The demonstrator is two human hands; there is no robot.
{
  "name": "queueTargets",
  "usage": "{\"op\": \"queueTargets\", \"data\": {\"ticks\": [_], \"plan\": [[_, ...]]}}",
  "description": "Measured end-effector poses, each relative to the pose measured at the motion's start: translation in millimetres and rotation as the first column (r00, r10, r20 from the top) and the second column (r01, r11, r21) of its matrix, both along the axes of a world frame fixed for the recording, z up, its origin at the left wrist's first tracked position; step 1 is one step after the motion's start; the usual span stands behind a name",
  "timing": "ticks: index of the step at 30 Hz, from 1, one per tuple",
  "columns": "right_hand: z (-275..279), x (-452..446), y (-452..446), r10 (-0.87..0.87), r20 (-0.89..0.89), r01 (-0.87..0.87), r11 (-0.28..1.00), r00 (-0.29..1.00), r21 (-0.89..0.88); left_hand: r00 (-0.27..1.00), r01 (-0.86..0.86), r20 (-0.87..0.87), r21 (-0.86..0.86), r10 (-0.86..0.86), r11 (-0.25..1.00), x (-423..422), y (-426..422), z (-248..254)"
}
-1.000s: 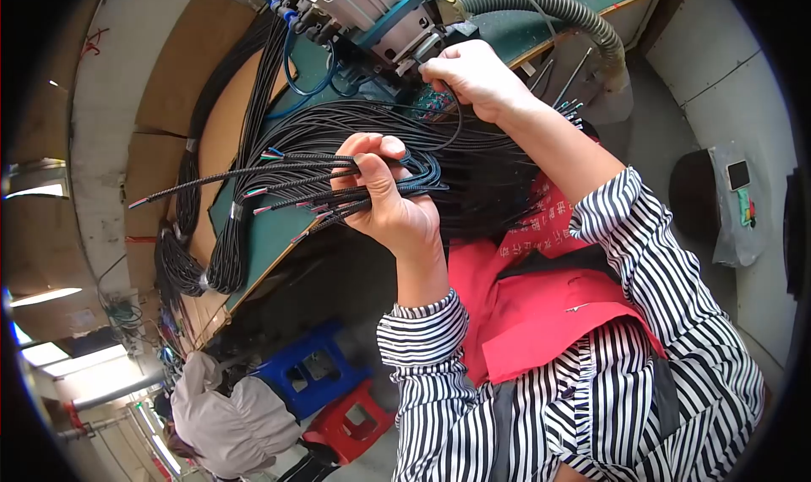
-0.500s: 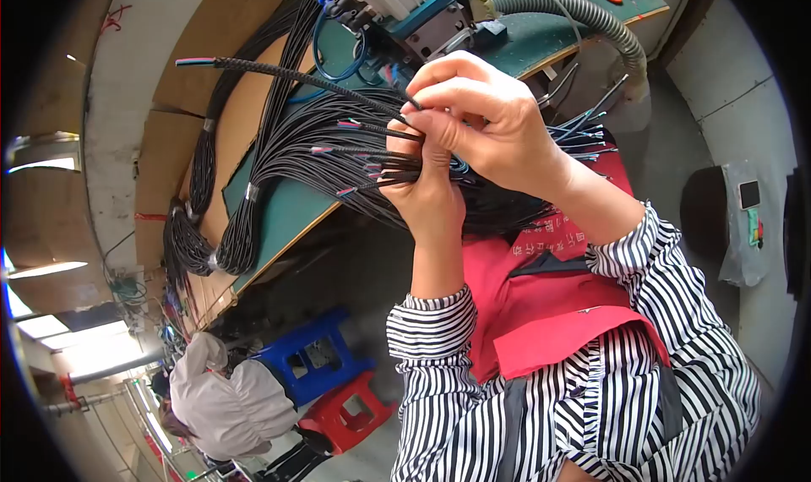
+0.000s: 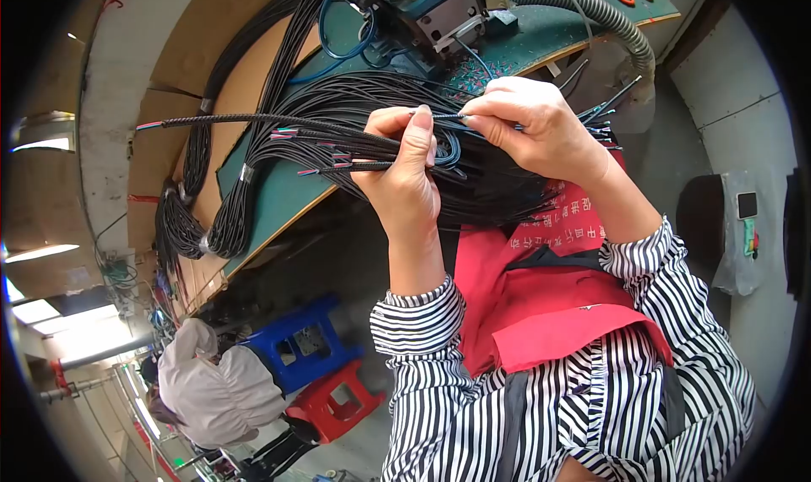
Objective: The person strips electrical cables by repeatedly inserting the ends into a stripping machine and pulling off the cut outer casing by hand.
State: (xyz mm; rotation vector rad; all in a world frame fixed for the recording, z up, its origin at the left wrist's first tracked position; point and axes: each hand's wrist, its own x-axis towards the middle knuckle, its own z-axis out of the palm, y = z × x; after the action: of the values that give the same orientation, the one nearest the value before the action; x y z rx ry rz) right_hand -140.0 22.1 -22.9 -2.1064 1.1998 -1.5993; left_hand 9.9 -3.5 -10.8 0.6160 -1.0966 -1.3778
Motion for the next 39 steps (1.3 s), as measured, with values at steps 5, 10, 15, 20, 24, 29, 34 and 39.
{"op": "queueTargets", "data": {"ticks": [5, 10, 15, 20, 24, 29, 34, 39], "plan": [[-5.9, 23.2, 8.9, 0.082, 0.182, -0.111, 0.981, 0.980, 0.159, 0.984, -0.169, -0.061, -0.052, 0.166, 0.984, -9.7, 3.7, -2.9], [2.1, 15.4, 8.3, 0.011, 0.519, -0.293, 0.836, 0.854, 0.464, 0.941, -0.207, -0.242, 0.149, 0.239, 0.967, -9.6, -6.0, 2.5], [-12.6, -1.9, -18.3, -0.239, 0.690, -0.339, 0.733, 0.683, 0.589, 0.945, -0.204, -0.246, 0.071, 0.216, 0.976, -8.7, -7.8, 5.0], [-17.3, -10.3, -39.3, -0.305, 0.702, -0.326, 0.721, 0.644, 0.612, 0.948, -0.203, -0.255, -0.033, 0.189, 0.979, -20.8, 3.2, 0.8], [-20.2, -13.5, -50.7, -0.319, 0.712, -0.319, 0.728, 0.625, 0.607, 0.959, -0.176, -0.245, -0.123, 0.142, 0.977, -24.5, 4.9, -5.3], [-21.9, -13.2, -60.1, -0.328, 0.713, -0.303, 0.738, 0.620, 0.603, 0.984, -0.141, -0.134, -0.158, 0.120, 0.977, -23.4, 8.1, -10.1], [-20.1, -12.6, -63.9, -0.350, 0.707, -0.309, 0.717, 0.615, 0.625, 0.989, -0.114, -0.117, -0.165, 0.095, 0.980, -23.0, 8.4, -11.4], [-23.1, -17.2, -61.6, -0.332, 0.686, -0.311, 0.707, 0.647, 0.635, 0.991, -0.123, -0.066, -0.161, 0.113, 0.979, -23.6, 9.1, -12.6]]}}
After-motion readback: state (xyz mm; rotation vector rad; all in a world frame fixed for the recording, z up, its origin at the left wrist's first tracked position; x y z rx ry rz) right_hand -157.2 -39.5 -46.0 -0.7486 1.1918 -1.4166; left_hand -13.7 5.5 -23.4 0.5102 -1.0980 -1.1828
